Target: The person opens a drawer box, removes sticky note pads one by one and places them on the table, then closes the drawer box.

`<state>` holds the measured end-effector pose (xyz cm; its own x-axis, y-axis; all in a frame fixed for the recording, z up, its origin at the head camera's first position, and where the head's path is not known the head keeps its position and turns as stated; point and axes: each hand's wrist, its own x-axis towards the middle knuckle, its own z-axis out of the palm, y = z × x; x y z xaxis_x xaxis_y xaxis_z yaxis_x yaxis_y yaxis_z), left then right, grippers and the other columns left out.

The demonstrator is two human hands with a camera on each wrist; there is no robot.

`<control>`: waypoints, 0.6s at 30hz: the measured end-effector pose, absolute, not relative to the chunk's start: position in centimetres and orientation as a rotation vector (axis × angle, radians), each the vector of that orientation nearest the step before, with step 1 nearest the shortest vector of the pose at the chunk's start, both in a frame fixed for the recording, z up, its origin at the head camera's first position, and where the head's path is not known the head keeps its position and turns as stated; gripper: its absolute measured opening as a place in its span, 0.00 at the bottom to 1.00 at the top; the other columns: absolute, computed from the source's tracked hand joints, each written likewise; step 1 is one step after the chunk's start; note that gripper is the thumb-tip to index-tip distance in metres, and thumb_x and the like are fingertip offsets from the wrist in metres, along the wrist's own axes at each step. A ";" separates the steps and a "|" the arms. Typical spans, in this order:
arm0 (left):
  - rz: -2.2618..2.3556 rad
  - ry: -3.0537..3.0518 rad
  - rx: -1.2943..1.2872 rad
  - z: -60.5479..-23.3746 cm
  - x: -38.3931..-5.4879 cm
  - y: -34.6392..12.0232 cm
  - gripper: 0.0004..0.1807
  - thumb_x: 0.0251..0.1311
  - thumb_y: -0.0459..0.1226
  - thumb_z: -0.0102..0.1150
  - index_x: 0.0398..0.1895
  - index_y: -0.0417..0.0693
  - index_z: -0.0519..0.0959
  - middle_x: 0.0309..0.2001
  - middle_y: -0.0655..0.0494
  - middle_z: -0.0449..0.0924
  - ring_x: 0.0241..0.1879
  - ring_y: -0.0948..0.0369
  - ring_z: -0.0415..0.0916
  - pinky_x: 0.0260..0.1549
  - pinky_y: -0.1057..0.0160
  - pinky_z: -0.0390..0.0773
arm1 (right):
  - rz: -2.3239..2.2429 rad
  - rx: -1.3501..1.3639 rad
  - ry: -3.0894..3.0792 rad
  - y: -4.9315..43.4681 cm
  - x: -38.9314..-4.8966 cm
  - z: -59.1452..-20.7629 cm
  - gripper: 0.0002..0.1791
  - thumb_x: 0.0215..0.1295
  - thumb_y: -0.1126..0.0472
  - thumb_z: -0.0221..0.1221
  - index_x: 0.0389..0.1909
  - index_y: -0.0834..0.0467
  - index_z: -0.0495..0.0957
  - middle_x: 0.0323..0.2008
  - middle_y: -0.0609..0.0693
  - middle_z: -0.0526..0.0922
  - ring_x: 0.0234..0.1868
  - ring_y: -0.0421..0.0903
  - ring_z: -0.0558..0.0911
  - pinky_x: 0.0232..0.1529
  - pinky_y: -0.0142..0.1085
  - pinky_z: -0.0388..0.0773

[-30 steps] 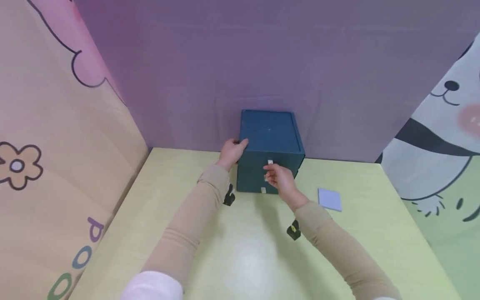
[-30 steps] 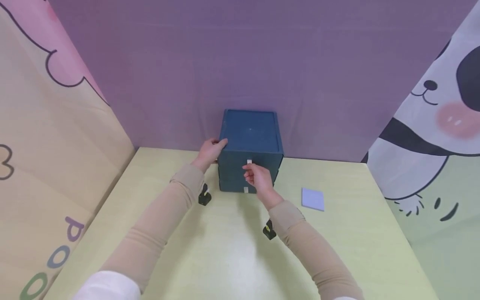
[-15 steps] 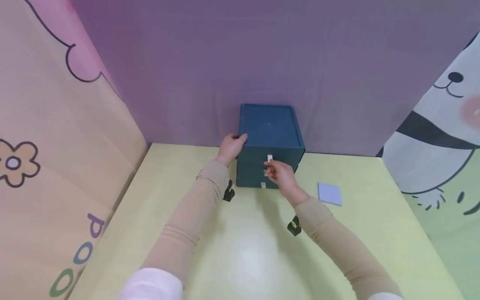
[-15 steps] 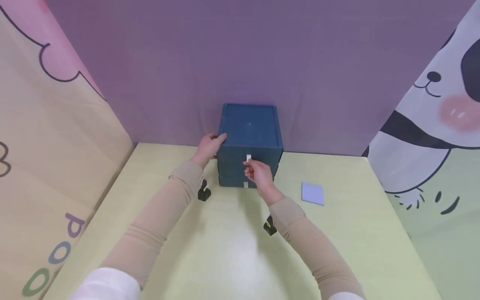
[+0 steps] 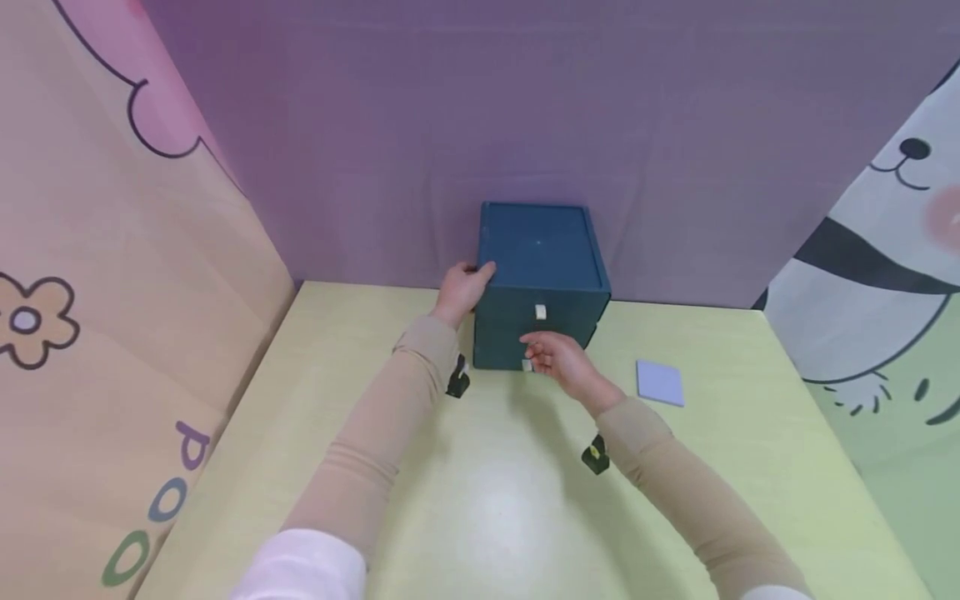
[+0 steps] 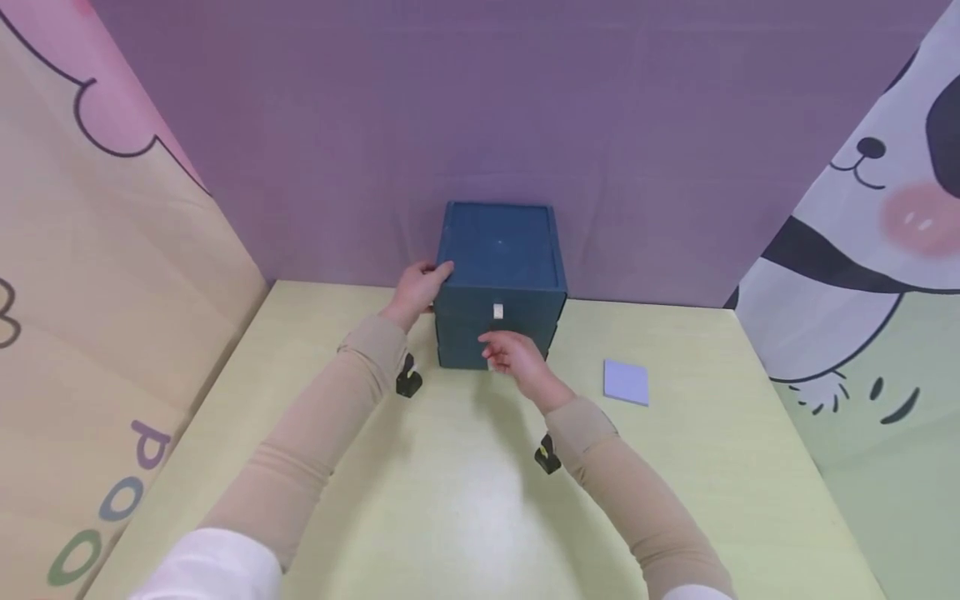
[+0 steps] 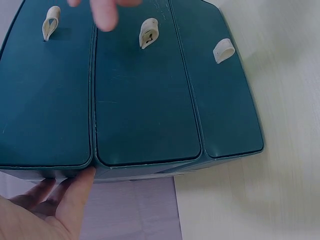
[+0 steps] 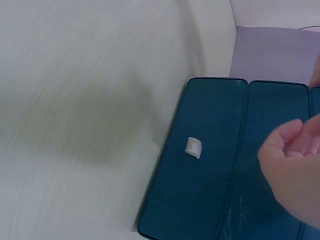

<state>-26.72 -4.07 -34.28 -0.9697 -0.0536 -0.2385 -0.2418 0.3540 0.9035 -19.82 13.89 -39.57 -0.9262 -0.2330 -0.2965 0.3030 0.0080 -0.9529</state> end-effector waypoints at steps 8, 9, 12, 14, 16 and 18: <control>1.689 2.438 -0.265 -34.2 -26.8 -4.1 0.34 0.65 0.55 0.49 0.69 0.46 0.62 0.67 0.47 0.64 0.64 0.51 0.65 0.56 0.52 0.73 | -1.882 -0.002 1.886 14.1 -19.5 -40.7 0.24 0.72 0.62 0.42 0.60 0.77 0.63 0.26 0.42 0.75 0.29 0.34 0.75 0.37 0.26 0.74; 1.691 2.436 -0.264 -34.2 -26.7 -4.1 0.34 0.65 0.55 0.49 0.69 0.46 0.62 0.67 0.47 0.64 0.64 0.51 0.65 0.56 0.52 0.73 | -1.876 -0.002 1.886 14.2 -19.5 -40.8 0.23 0.72 0.63 0.42 0.59 0.77 0.64 0.26 0.42 0.75 0.29 0.34 0.75 0.38 0.26 0.74; 1.699 2.435 -0.250 -34.1 -26.6 -4.1 0.34 0.65 0.55 0.49 0.69 0.45 0.62 0.67 0.46 0.64 0.64 0.51 0.65 0.56 0.52 0.73 | -1.876 0.012 1.871 14.3 -19.4 -41.3 0.20 0.72 0.63 0.42 0.55 0.75 0.67 0.26 0.41 0.76 0.29 0.35 0.75 0.38 0.27 0.74; 1.705 2.430 -0.245 -34.2 -26.5 -4.1 0.34 0.65 0.55 0.49 0.69 0.45 0.62 0.67 0.46 0.64 0.64 0.51 0.65 0.56 0.52 0.73 | -1.881 0.029 1.857 14.3 -19.3 -41.7 0.19 0.72 0.63 0.42 0.54 0.73 0.69 0.26 0.42 0.76 0.29 0.35 0.74 0.37 0.28 0.74; 1.710 2.422 -0.249 -34.3 -26.5 -4.1 0.35 0.65 0.55 0.49 0.69 0.46 0.62 0.67 0.47 0.64 0.64 0.51 0.65 0.55 0.52 0.73 | -1.888 0.045 1.843 14.3 -19.4 -42.1 0.18 0.72 0.63 0.43 0.53 0.73 0.69 0.26 0.42 0.76 0.29 0.36 0.74 0.37 0.28 0.74; 1.720 2.413 -0.258 -34.4 -26.5 -4.2 0.35 0.65 0.55 0.49 0.69 0.46 0.62 0.67 0.47 0.64 0.63 0.51 0.65 0.55 0.52 0.74 | -1.898 0.062 1.828 14.3 -19.4 -42.6 0.19 0.72 0.63 0.43 0.54 0.74 0.69 0.26 0.42 0.77 0.29 0.36 0.74 0.37 0.29 0.74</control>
<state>-26.54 -4.19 -34.38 -0.9712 -0.0435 -0.2344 -0.2357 0.3210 0.9173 -19.37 14.34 -42.58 -0.8739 -0.3183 -0.3674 0.3790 0.0270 -0.9250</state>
